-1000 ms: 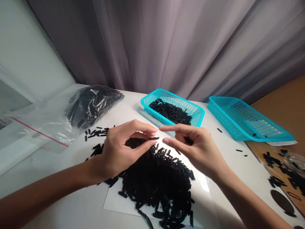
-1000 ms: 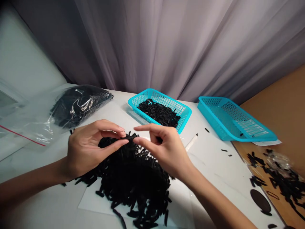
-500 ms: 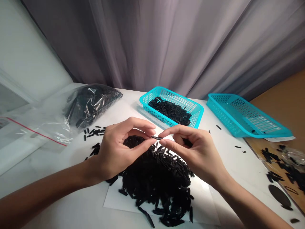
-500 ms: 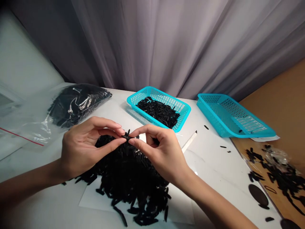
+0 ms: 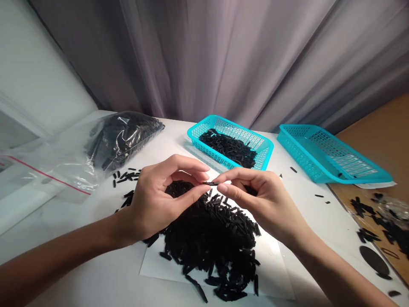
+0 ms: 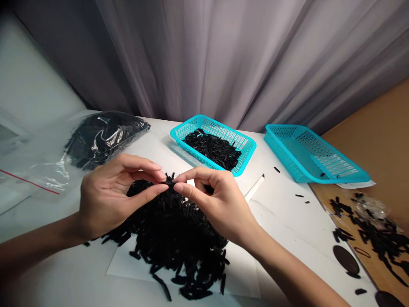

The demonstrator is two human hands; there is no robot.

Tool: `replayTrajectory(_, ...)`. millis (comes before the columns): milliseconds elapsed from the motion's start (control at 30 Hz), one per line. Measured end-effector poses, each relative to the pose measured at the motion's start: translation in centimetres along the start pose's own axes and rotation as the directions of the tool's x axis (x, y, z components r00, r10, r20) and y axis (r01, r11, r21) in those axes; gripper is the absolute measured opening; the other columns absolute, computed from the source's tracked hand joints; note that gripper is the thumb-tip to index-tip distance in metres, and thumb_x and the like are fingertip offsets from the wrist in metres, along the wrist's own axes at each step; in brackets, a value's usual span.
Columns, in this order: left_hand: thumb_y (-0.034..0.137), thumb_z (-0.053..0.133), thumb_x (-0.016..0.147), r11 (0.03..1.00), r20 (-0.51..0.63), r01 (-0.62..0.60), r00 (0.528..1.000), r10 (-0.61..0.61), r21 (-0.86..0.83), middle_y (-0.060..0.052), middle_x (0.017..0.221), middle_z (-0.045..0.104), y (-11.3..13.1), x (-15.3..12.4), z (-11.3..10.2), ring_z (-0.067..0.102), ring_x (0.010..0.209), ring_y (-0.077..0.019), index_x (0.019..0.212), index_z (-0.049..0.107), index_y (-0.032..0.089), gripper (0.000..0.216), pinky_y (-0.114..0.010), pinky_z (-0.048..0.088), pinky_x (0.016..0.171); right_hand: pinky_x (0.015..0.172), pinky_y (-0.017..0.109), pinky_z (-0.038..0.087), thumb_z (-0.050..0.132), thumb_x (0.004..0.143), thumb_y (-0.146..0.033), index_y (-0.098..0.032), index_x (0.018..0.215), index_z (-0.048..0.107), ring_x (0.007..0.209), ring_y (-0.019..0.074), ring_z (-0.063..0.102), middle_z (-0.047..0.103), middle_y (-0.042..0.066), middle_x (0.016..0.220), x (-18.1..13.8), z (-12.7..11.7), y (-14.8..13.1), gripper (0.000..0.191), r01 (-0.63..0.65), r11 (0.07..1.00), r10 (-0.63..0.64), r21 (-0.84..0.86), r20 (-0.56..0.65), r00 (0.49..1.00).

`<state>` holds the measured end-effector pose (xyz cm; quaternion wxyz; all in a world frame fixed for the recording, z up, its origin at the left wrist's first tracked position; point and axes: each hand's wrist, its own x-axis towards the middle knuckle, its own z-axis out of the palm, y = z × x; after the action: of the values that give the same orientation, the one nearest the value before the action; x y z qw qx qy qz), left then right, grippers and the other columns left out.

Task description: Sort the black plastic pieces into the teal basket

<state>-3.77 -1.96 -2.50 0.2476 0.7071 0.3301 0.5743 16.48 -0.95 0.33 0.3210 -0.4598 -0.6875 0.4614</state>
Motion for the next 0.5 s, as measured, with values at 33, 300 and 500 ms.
replayTrajectory(33,0.005,0.077,0.077,1.000,0.003,0.006,1.000,-0.006,0.002,0.002,0.089,0.072,-0.01,-0.04,-0.04,0.073,0.082,-0.0112,0.103,0.066,0.020,0.032,-0.021,0.066,0.080,0.046,0.025,0.018,0.069,0.089,-0.043,-0.019,0.090,0.077,0.050,0.0085,0.027,0.032,-0.007,0.054,0.02,-0.04,0.09,0.026,-0.015,0.999,0.015,0.029,0.023,1.000)
replayTrajectory(300,0.006,0.076,0.079,1.000,0.012,0.026,1.000,-0.026,0.000,0.001,0.089,0.072,0.01,-0.18,-0.14,0.073,0.081,-0.0126,0.105,0.065,0.020,0.031,-0.024,0.067,0.078,0.046,0.024,0.020,0.074,0.086,-0.038,-0.020,0.086,0.075,0.053,0.0082,0.030,0.041,-0.006,0.058,0.00,-0.16,0.36,0.018,-0.060,0.986,0.048,0.152,0.085,0.995)
replayTrajectory(500,0.007,0.077,0.078,0.999,0.019,0.037,0.999,-0.037,-0.001,0.001,0.086,0.074,-0.12,-0.18,-0.21,0.074,0.079,-0.0127,0.105,0.065,0.019,0.032,-0.022,0.066,0.077,0.046,0.026,0.017,0.073,0.086,-0.043,-0.018,0.089,0.076,0.049,0.0083,0.024,0.025,-0.008,0.054,0.05,-0.35,0.08,0.025,-0.041,0.999,0.041,0.035,0.018,0.999)
